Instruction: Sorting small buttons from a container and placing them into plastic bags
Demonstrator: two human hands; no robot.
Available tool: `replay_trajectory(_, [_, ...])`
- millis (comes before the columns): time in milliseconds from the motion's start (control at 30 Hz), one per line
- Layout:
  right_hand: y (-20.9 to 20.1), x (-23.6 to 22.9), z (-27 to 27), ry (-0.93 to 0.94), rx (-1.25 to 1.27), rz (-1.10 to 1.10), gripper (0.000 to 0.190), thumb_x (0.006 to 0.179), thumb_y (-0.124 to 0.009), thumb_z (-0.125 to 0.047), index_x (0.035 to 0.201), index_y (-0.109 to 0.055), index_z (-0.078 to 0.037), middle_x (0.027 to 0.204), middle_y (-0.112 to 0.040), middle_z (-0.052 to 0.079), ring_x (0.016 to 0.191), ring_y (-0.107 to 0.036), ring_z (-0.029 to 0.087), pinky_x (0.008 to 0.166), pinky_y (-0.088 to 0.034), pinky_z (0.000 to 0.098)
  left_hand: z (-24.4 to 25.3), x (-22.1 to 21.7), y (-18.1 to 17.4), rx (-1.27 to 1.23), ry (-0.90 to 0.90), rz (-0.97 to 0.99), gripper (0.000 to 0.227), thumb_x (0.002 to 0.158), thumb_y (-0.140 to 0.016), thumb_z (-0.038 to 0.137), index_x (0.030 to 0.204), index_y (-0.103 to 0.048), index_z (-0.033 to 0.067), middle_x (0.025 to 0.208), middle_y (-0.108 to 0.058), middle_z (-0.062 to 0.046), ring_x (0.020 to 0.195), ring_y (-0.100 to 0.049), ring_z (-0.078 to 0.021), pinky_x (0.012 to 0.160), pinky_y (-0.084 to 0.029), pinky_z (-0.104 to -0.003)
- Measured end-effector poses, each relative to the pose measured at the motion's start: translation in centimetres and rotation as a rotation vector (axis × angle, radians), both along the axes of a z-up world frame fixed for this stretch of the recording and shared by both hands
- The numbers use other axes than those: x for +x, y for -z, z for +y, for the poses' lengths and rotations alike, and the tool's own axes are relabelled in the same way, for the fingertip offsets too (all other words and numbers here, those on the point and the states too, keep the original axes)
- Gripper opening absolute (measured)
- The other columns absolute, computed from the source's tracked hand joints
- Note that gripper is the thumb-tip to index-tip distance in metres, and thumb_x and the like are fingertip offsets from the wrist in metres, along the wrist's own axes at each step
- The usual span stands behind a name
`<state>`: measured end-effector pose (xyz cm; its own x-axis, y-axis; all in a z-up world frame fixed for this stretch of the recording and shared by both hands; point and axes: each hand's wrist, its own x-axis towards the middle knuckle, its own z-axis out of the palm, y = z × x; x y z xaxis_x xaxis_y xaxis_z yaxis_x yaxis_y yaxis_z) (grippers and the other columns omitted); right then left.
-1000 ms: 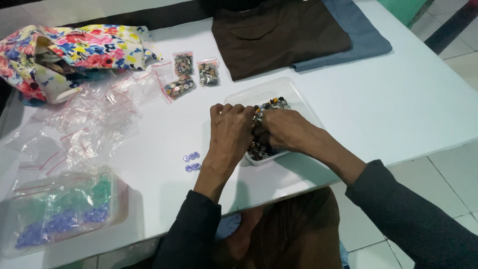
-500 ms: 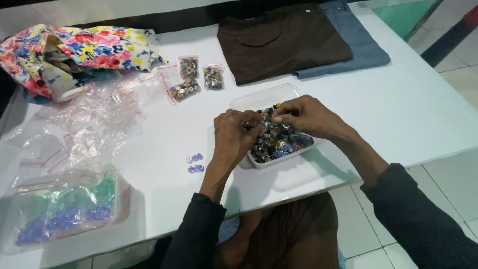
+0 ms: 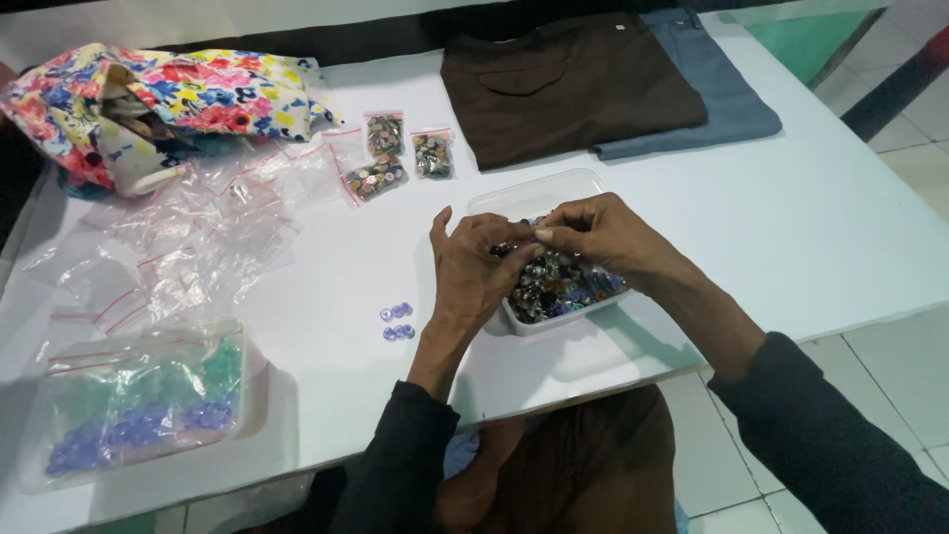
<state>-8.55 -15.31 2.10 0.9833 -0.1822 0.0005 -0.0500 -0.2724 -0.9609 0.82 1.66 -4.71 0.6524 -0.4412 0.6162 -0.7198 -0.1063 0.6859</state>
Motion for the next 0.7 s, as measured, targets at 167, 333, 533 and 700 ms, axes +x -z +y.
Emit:
replay_trajectory(167, [-4.6,-2.1,5.1,0.019,-0.172,-0.130,0.018,0.096,-0.070,-0.010,0.105,-0.076,0.004,0.072,-0.068,0.016,0.063,-0.065,0.017,0.046,-0.050,0.0239,2.8,-3.3,-3.5,-0.124,-0.162,-0.246,0.021,0.080,-0.088,0.017,0.098,-0.077,0.0197,0.087,-0.078,0.002,0.103,-0.073,-0.0210,0.122,-0.020,-0.058])
replay_trajectory(333, [-2.8,-4.3,12.7,0.145,-0.399,-0.437,0.015,0.092,-0.075,-0.006,0.107,-0.080,-0.005,0.076,-0.075,0.013,0.064,-0.070,0.017,0.052,-0.055,0.0305,9.2,-7.3,-4.1,-0.243,-0.243,-0.308,0.021,0.084,-0.087,0.012,0.101,-0.076,0.0167,0.096,-0.079,0.003,0.103,-0.075,-0.0215,0.122,-0.026,-0.053])
replay_trajectory(533, [7.0,-2.0,18.5,0.140,-0.361,-0.543,0.013,0.094,-0.073,-0.007,0.105,-0.078,-0.005,0.081,-0.077,0.011,0.062,-0.075,0.023,0.046,-0.059,0.0280,15.6,-7.0,2.7,-0.072,-0.433,-0.267,0.021,0.082,-0.086,0.013,0.100,-0.078,0.0182,0.092,-0.078,0.006,0.095,-0.074,-0.0154,0.113,-0.034,-0.044])
replay_trajectory(700, [10.6,0.3,18.8,0.134,-0.545,-0.495,0.018,0.094,-0.073,-0.013,0.110,-0.073,-0.004,0.090,-0.076,0.016,0.076,-0.076,0.035,0.060,-0.062,0.0404,16.6,-5.7,4.5,0.164,-0.473,-0.036,0.019,0.085,-0.082,0.013,0.103,-0.077,0.0170,0.085,-0.078,0.001,0.088,-0.074,-0.0187,0.092,-0.044,-0.041])
